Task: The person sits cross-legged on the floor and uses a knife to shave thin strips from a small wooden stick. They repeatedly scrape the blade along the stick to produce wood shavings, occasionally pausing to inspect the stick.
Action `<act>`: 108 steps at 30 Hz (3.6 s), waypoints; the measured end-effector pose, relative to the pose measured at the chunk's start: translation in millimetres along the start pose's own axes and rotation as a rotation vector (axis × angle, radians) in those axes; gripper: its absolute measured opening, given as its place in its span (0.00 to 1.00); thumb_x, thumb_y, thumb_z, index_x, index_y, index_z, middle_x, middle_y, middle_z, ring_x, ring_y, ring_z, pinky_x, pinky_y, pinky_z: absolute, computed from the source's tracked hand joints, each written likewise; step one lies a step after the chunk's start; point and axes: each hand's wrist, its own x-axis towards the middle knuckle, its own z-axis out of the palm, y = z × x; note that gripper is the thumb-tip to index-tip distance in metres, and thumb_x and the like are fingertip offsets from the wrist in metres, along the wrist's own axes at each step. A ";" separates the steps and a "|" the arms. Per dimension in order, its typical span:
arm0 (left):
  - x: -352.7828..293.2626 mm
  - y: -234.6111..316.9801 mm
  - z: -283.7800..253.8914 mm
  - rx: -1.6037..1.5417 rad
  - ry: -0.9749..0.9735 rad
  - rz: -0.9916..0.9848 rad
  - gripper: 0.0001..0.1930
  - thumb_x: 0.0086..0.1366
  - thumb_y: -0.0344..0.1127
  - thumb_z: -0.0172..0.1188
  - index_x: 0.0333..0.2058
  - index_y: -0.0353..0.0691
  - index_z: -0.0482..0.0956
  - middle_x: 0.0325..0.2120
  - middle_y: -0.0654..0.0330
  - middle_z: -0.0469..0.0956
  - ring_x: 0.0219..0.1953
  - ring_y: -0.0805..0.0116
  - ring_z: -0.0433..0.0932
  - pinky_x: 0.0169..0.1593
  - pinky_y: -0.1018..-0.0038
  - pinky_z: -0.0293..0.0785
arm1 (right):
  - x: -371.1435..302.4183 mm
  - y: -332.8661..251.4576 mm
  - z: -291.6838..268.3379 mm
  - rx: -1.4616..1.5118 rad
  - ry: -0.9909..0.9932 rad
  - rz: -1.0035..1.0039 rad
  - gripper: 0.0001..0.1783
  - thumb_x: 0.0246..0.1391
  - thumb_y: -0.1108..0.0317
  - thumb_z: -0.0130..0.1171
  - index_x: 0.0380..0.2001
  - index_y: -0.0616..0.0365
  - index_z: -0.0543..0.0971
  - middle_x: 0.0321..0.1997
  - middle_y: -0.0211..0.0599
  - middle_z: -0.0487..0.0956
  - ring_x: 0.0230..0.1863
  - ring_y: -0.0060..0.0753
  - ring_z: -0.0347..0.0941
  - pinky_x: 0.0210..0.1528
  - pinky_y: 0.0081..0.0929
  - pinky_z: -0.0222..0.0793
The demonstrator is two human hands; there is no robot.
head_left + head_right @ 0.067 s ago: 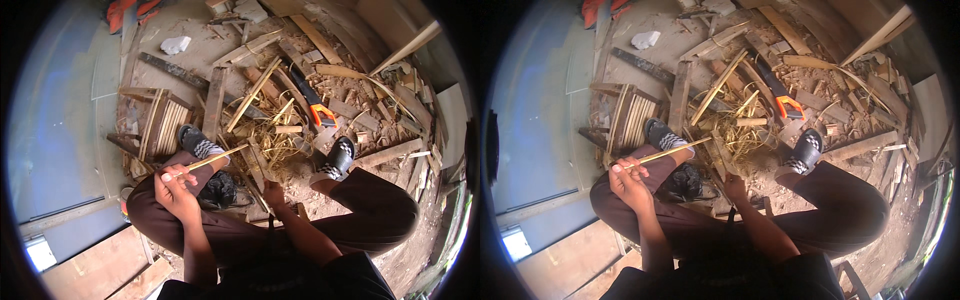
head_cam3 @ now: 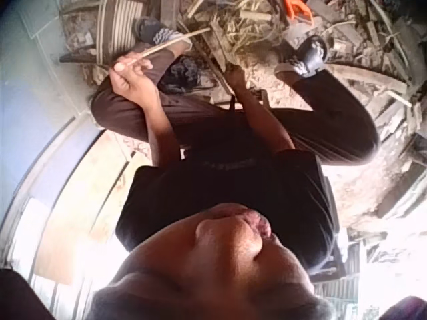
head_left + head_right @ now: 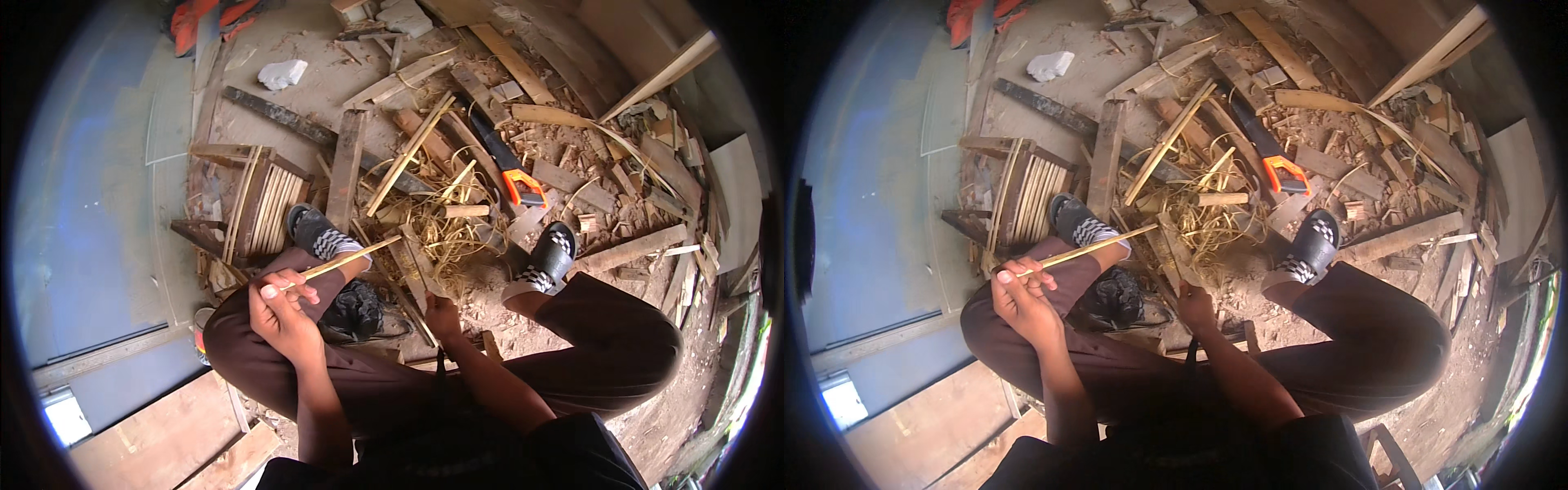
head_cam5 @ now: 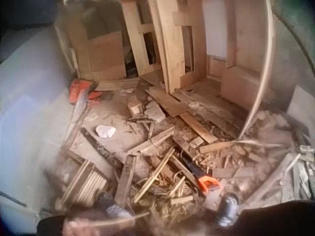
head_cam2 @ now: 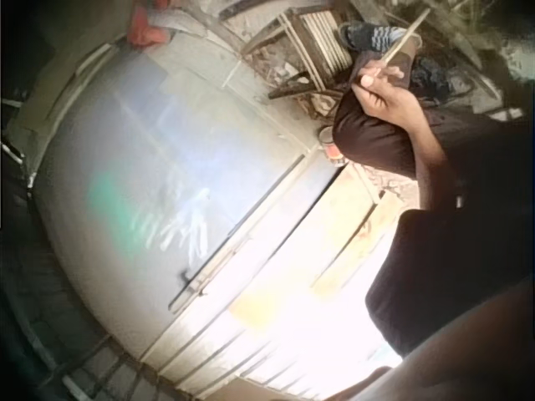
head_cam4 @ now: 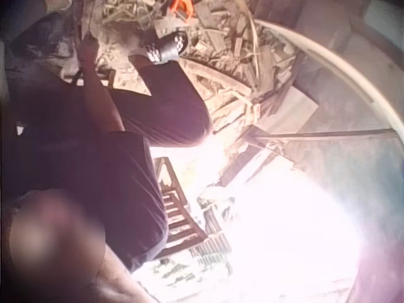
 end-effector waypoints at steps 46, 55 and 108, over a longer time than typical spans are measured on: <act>1.3 6.8 16.0 0.358 0.079 0.154 0.19 0.79 0.36 0.47 0.32 0.27 0.77 0.17 0.58 0.73 0.15 0.72 0.73 0.20 0.77 0.70 | -74.0 -178.0 -32.0 0.423 -0.065 -0.731 0.16 0.69 0.67 0.51 0.51 0.66 0.81 0.39 0.65 0.81 0.40 0.64 0.81 0.43 0.43 0.77; -1.1 4.5 20.4 0.364 0.045 0.170 0.21 0.79 0.38 0.45 0.32 0.27 0.77 0.17 0.57 0.72 0.15 0.71 0.73 0.20 0.77 0.71 | -9.9 -90.0 -14.9 0.125 -0.053 -0.258 0.23 0.72 0.56 0.44 0.52 0.61 0.80 0.31 0.63 0.81 0.36 0.64 0.81 0.39 0.50 0.76; 13.4 -6.5 -0.3 -0.114 -0.248 -0.078 0.28 0.78 0.59 0.37 0.33 0.36 0.66 0.34 0.56 0.64 0.23 0.69 0.68 0.24 0.73 0.68 | -36.8 -106.6 -0.7 0.324 0.158 -0.561 0.20 0.72 0.62 0.46 0.49 0.69 0.79 0.26 0.56 0.81 0.24 0.44 0.79 0.29 0.42 0.70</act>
